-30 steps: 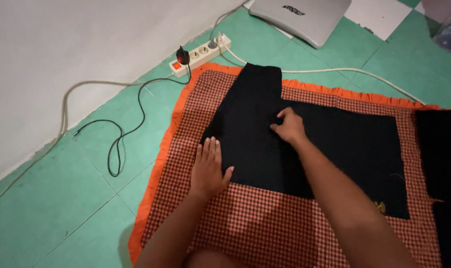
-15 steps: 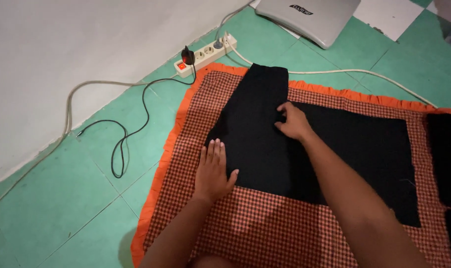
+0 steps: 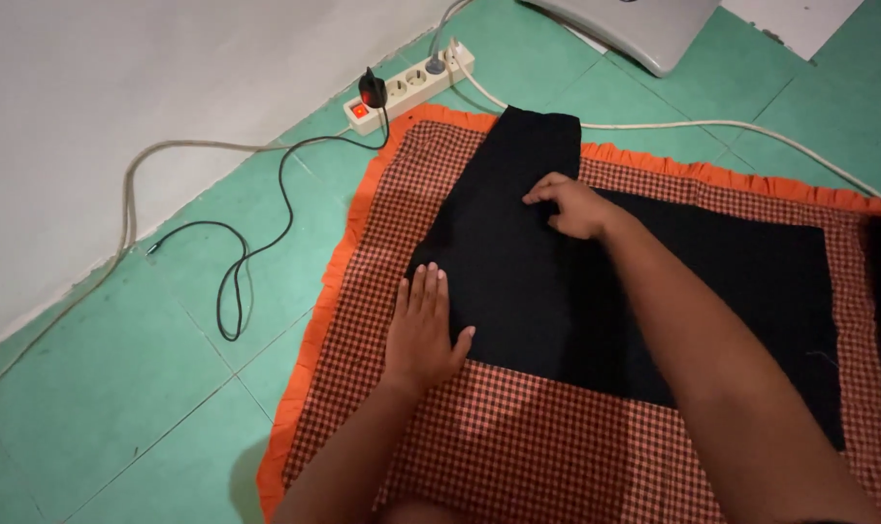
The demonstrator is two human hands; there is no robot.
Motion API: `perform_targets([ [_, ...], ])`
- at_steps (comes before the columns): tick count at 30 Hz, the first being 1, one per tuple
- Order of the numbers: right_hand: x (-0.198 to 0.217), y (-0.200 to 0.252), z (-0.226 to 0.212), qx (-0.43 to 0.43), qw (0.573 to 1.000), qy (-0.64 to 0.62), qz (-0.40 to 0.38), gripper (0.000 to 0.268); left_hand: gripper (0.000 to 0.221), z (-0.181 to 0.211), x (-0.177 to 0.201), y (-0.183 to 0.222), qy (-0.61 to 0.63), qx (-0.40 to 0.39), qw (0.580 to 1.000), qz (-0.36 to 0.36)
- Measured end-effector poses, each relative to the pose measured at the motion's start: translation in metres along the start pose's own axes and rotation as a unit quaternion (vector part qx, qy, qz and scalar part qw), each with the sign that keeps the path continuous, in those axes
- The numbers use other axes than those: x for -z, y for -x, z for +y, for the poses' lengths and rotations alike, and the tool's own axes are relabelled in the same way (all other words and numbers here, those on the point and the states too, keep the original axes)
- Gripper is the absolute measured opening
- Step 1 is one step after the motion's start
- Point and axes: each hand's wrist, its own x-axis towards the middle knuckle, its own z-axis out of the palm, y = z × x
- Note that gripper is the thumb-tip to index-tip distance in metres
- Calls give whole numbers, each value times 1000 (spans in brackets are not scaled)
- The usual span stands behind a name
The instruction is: A person is smoothing out and folding a black t-shirt on a checkered mat on the floor.
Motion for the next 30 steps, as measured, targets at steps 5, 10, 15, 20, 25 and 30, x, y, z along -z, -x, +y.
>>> perform_targets([
  [5, 5, 5, -7, 28, 999, 29, -34, 63, 85, -3, -6, 0, 10, -8, 1000, 11],
  [10, 4, 13, -9, 2, 995, 81, -63, 76, 85, -2, -5, 0, -13, -7, 1000, 10],
  [15, -8, 13, -20, -45, 930, 363, -15, 93, 86, -2, -4, 0, -3, -8, 1000, 12],
  [20, -58, 35, -68, 312, 903, 274, 112, 71, 85, 0, 0, 1, -7, -1, 1000, -1],
  [25, -56, 30, -45, 271, 916, 293, -44, 67, 85, 0, 2, -1, -7, 4, 1000, -26],
  [30, -21, -4, 13, 78, 948, 308, -22, 68, 87, 1, 6, -1, -1, 8, 999, -47],
])
